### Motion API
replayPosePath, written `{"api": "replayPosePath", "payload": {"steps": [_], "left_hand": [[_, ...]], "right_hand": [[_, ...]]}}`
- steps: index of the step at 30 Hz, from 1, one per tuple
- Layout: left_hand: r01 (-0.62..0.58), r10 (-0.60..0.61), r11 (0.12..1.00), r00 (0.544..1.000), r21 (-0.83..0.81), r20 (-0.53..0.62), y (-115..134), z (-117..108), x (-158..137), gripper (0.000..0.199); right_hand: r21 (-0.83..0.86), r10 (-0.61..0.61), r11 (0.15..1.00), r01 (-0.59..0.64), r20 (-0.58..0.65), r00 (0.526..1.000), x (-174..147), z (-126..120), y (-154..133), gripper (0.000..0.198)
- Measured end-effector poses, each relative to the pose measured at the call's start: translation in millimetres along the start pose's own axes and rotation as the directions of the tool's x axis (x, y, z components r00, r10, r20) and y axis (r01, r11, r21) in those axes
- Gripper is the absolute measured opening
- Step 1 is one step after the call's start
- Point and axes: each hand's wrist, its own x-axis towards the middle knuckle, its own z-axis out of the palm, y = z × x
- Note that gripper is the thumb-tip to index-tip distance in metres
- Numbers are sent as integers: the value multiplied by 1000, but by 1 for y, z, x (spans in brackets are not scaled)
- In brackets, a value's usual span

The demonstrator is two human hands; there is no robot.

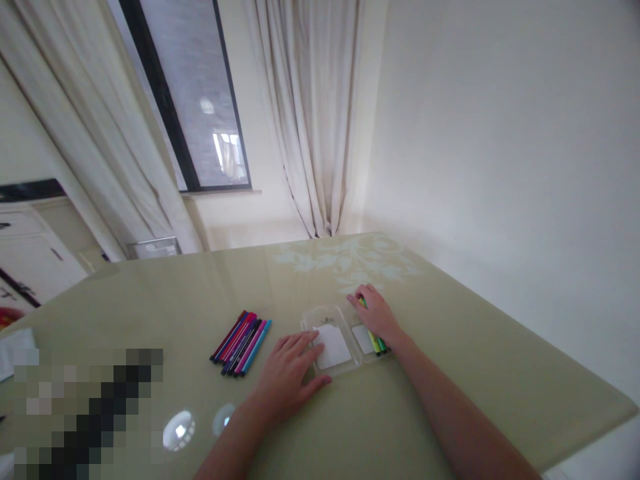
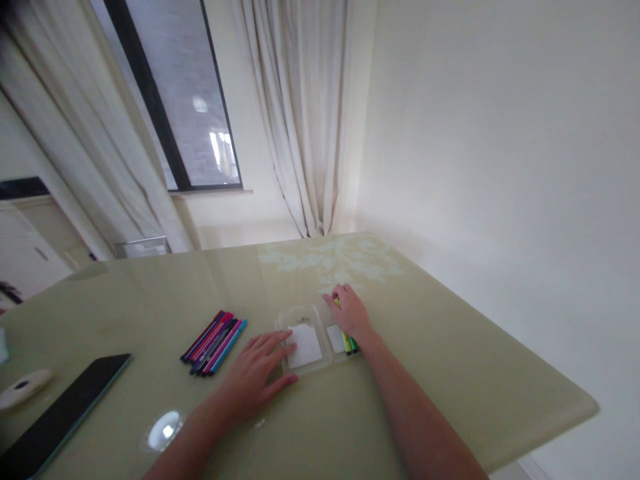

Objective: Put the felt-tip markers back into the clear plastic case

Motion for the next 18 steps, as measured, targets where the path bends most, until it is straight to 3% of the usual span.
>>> {"api": "replayPosePath", "payload": {"steps": [7, 12, 15, 18], "left_hand": [[10, -10, 1000, 1000, 23, -7, -5, 9, -1, 50], [-8, 9, 1000, 998, 13, -57, -3, 9, 0, 54], [-32, 30, 999, 988, -10, -154, 5, 1, 2, 59], [-48, 48, 999, 975, 5, -216, 15, -3, 2, 65]], "right_hand": [[256, 132, 962, -99, -114, 985, -1, -23, -8, 52], [369, 245, 922, -116, -325, 913, -2, -43, -28, 54], [452, 248, 886, -106, -266, 932, -11, -36, -51, 53], [480, 161, 872, -96, -96, 982, -28, -17, -81, 51]]}}
